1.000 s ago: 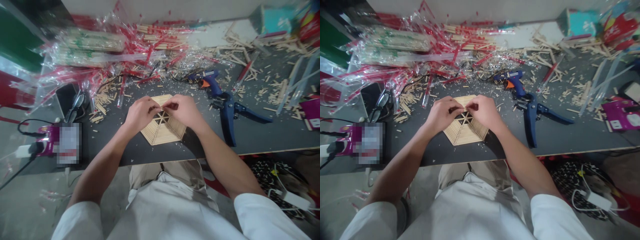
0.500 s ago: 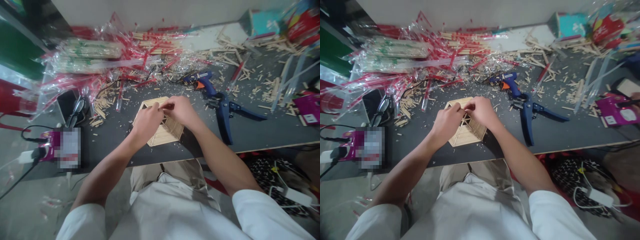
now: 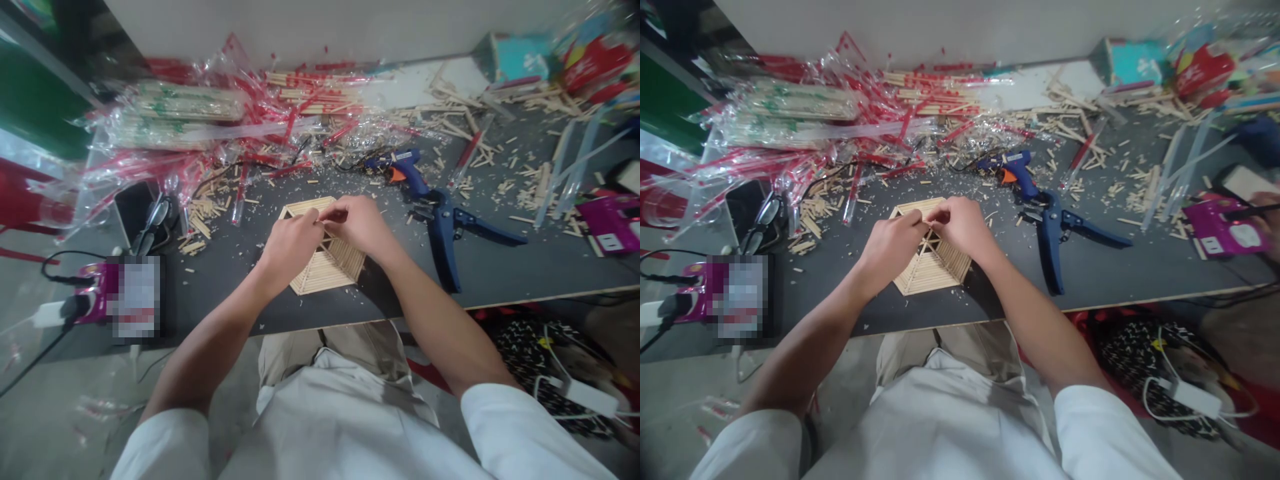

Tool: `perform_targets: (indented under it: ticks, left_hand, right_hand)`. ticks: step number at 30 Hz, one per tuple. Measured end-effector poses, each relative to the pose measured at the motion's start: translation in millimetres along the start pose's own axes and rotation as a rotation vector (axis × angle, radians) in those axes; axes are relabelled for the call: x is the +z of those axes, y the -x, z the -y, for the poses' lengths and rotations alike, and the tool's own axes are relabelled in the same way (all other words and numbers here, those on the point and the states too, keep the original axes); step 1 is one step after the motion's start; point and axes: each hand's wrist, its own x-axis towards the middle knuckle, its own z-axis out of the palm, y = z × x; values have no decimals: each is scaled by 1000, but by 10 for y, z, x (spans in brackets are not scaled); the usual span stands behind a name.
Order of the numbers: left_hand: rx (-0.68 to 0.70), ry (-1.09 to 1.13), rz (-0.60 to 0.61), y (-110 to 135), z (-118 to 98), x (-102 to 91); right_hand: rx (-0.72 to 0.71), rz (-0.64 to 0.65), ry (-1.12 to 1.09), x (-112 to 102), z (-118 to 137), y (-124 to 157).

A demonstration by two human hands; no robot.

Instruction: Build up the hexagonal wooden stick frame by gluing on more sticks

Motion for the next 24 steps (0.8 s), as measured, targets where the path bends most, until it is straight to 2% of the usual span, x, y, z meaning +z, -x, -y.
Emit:
perform_targets:
  ticks: [7, 14, 17, 19, 20, 22, 24]
  left_hand:
    - [-6, -15, 1, -32, 64, -12]
    - [-6, 6, -92, -29, 178, 122]
    - [-9, 12, -75, -29, 145, 108]
    - [-8, -8, -44, -26, 103, 66]
    - [-9, -17, -25, -23, 82, 41]
    - [-20, -25, 6, -15, 51, 1]
    - [-24, -31, 14, -5, 37, -15]
  right_hand:
    - [-11, -9, 11, 0, 6, -6]
    - [-32, -29, 34, 50, -5, 21]
    - [-33, -43, -22, -31, -8, 15]
    - [-17, -144, -4, -185, -80, -15]
    - [2, -239, 52, -286, -144, -34]
    - [56, -398, 208, -505, -324, -73]
    - [103, -478, 393, -689, -528, -104]
